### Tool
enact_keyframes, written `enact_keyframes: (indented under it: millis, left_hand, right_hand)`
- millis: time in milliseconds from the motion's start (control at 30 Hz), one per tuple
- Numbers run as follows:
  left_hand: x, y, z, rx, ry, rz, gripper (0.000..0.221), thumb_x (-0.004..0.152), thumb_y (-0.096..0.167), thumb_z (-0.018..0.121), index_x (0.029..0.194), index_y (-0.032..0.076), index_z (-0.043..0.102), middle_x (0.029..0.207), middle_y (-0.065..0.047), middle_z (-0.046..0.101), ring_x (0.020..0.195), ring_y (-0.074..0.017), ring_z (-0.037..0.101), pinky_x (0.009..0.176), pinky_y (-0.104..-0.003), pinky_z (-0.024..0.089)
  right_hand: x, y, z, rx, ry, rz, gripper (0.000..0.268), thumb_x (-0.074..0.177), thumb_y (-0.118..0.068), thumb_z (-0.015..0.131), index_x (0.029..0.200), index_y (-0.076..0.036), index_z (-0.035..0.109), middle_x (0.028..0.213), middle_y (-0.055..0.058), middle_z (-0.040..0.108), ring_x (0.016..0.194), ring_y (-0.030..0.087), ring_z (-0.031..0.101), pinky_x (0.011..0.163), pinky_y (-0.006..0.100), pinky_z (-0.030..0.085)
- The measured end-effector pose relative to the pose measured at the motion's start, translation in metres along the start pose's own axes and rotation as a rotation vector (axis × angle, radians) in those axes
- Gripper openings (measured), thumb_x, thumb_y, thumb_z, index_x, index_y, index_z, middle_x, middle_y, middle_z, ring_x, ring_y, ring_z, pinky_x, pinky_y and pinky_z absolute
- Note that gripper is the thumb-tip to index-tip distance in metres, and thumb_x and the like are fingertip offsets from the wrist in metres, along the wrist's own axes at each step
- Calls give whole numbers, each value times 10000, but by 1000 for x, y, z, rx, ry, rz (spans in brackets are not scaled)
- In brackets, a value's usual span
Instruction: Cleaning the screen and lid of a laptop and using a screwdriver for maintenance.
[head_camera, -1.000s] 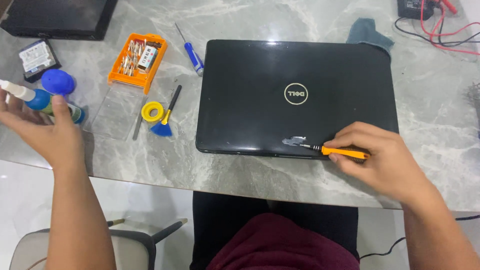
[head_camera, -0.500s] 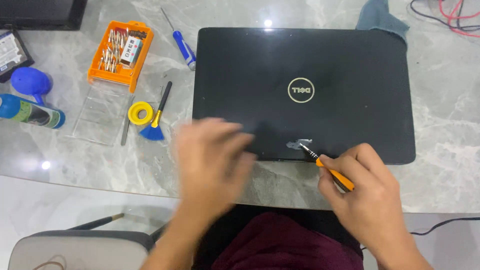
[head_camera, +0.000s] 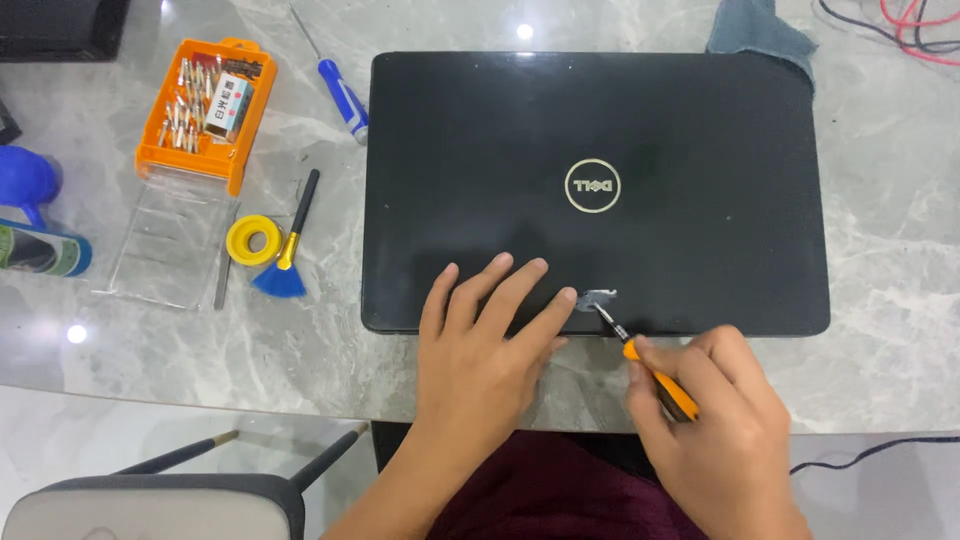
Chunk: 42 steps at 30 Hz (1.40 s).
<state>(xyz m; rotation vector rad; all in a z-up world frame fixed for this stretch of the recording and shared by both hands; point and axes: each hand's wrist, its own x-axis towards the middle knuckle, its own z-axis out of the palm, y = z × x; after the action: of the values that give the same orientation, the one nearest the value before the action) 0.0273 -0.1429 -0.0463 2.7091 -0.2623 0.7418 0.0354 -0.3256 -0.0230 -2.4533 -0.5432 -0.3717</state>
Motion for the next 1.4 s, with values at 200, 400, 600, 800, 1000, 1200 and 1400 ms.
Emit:
enact_keyframes:
  millis: [200, 400, 600, 800, 1000, 1200, 1400]
  left_hand:
    - [0, 1, 1, -18, 16, -22, 319, 819, 200, 785, 1107, 252, 660, 1216, -20, 619, 1161, -249, 560, 1013, -487, 388]
    - [-1, 1, 2, -38, 12, -20, 248, 846, 233, 763, 1074, 265, 670, 1228, -30, 610, 1160, -267, 558, 1016, -493, 370]
    - [0, 2, -1, -56, -7, -31, 271, 825, 197, 758, 1068, 271, 663, 1237, -24, 602, 1179, -265, 543, 1031, -495, 357]
    - [0, 2, -1, -51, -13, -24, 307, 844, 213, 742, 1130, 289, 659, 1241, -31, 598, 1168, -266, 553, 1029, -493, 358]
    - [2, 3, -3, -22, -8, -8, 274, 859, 215, 731, 1113, 289, 659, 1227, -33, 598, 1153, -261, 556, 1015, -491, 367]
    - [1, 3, -3, -42, -21, -14, 256, 839, 197, 732, 1078, 259, 666, 1242, -42, 597, 1174, -272, 543, 1024, -505, 359]
    - [0, 1, -2, -29, -15, -11, 349, 844, 204, 737, 1167, 297, 642, 1256, -24, 585, 1175, -250, 546, 1029, -490, 360]
  right_hand:
    - [-2, -4, -1, -18, -32, 30, 100, 830, -16, 687, 926, -39, 675, 738, 57, 449, 597, 152, 463, 521, 251, 397]
    - [9, -3, 7, -7, -25, 19, 105, 844, -23, 673, 949, -27, 671, 782, 61, 489, 646, 156, 510, 542, 264, 424]
    - [-2, 2, -1, -23, -28, 6, 127, 825, -19, 682, 951, -35, 671, 751, 56, 463, 591, 148, 483, 514, 245, 416]
    - [-4, 1, -1, -61, -50, 72, 110, 828, -70, 676, 938, -82, 682, 749, 35, 438, 564, 152, 453, 451, 281, 401]
    - [4, 1, 7, -13, -49, 73, 138, 835, -70, 659, 971, -59, 680, 815, 42, 498, 623, 149, 532, 491, 273, 457]
    - [2, 1, 8, -8, -46, 71, 147, 827, -56, 651, 972, -59, 674, 804, 38, 517, 618, 158, 530, 500, 275, 432]
    - [-6, 3, 3, -41, -48, 70, 135, 821, -59, 672, 954, -83, 675, 775, 34, 460, 583, 140, 487, 445, 267, 407]
